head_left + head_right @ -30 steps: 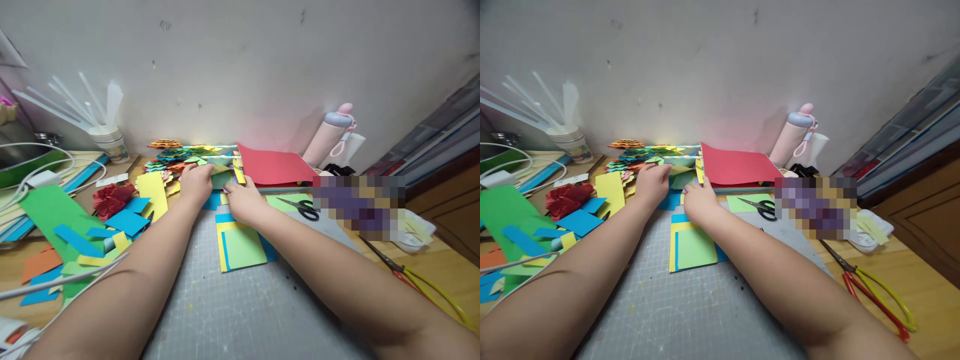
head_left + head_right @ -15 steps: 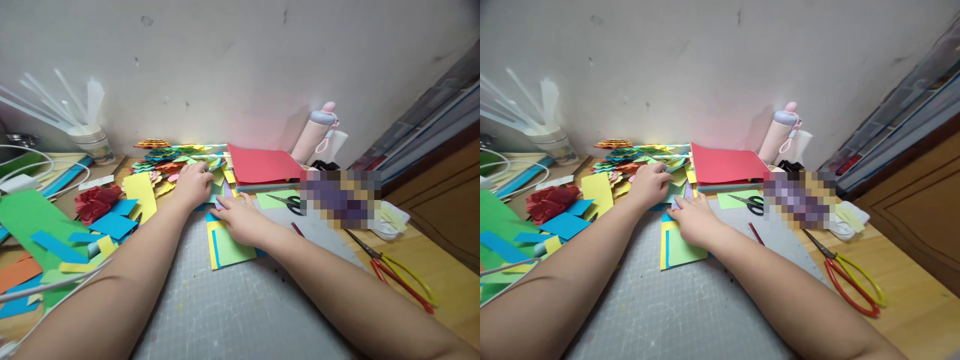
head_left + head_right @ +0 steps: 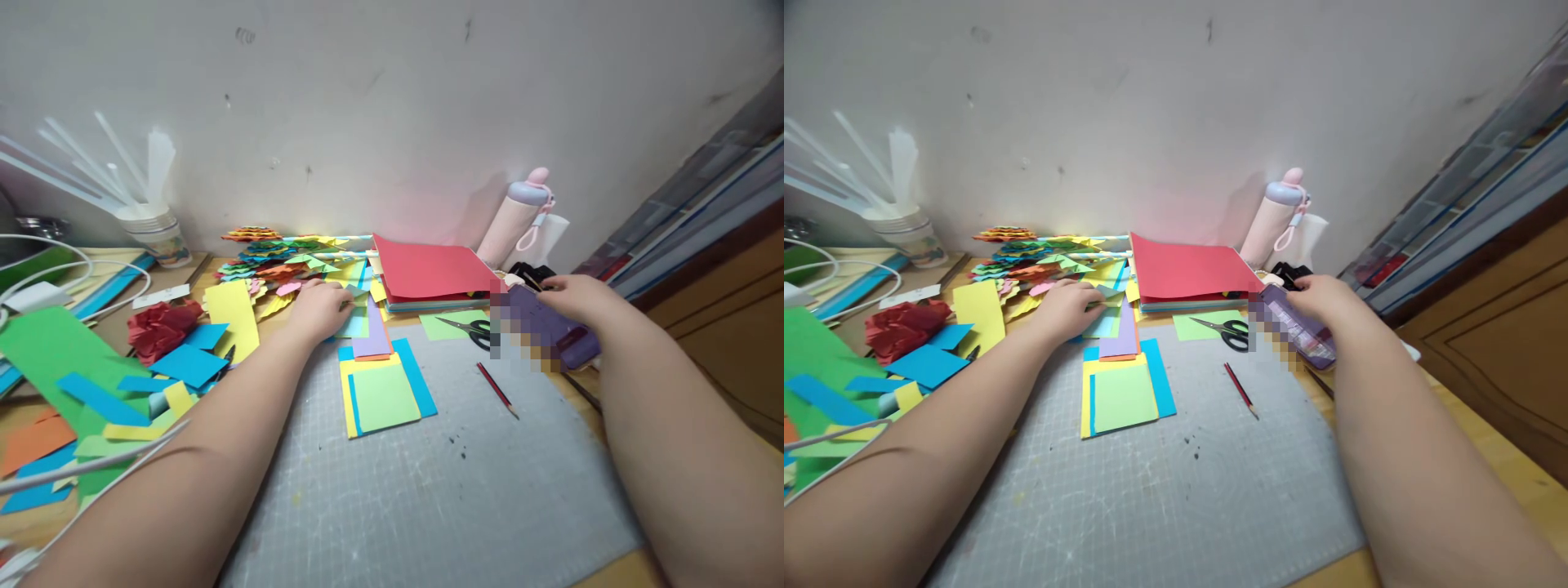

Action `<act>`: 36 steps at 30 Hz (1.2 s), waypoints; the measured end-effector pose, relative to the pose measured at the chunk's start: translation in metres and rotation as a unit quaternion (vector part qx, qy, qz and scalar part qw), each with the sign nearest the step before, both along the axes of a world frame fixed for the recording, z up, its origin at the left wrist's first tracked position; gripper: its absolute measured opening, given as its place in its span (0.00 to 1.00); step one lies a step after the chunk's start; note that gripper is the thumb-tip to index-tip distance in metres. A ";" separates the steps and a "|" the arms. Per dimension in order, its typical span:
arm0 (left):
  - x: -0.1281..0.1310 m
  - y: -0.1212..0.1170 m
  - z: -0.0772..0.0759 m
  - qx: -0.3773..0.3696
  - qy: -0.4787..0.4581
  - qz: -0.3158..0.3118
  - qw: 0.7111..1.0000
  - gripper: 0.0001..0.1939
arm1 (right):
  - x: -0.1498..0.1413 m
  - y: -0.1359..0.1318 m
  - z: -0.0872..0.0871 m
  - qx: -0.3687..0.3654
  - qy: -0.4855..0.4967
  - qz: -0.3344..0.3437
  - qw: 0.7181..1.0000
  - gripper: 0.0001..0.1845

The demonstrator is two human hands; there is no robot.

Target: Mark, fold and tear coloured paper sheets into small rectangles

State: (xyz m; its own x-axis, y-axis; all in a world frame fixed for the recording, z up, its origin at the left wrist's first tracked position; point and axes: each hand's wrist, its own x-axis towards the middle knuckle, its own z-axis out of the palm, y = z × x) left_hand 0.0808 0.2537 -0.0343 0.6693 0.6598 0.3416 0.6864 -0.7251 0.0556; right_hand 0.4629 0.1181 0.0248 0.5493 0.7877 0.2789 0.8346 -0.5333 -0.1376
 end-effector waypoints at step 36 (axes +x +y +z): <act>-0.008 0.006 0.012 -0.148 -0.022 0.093 0.984 0.22 | -0.258 0.074 -0.039 0.142 0.758 0.047 0.635 0.19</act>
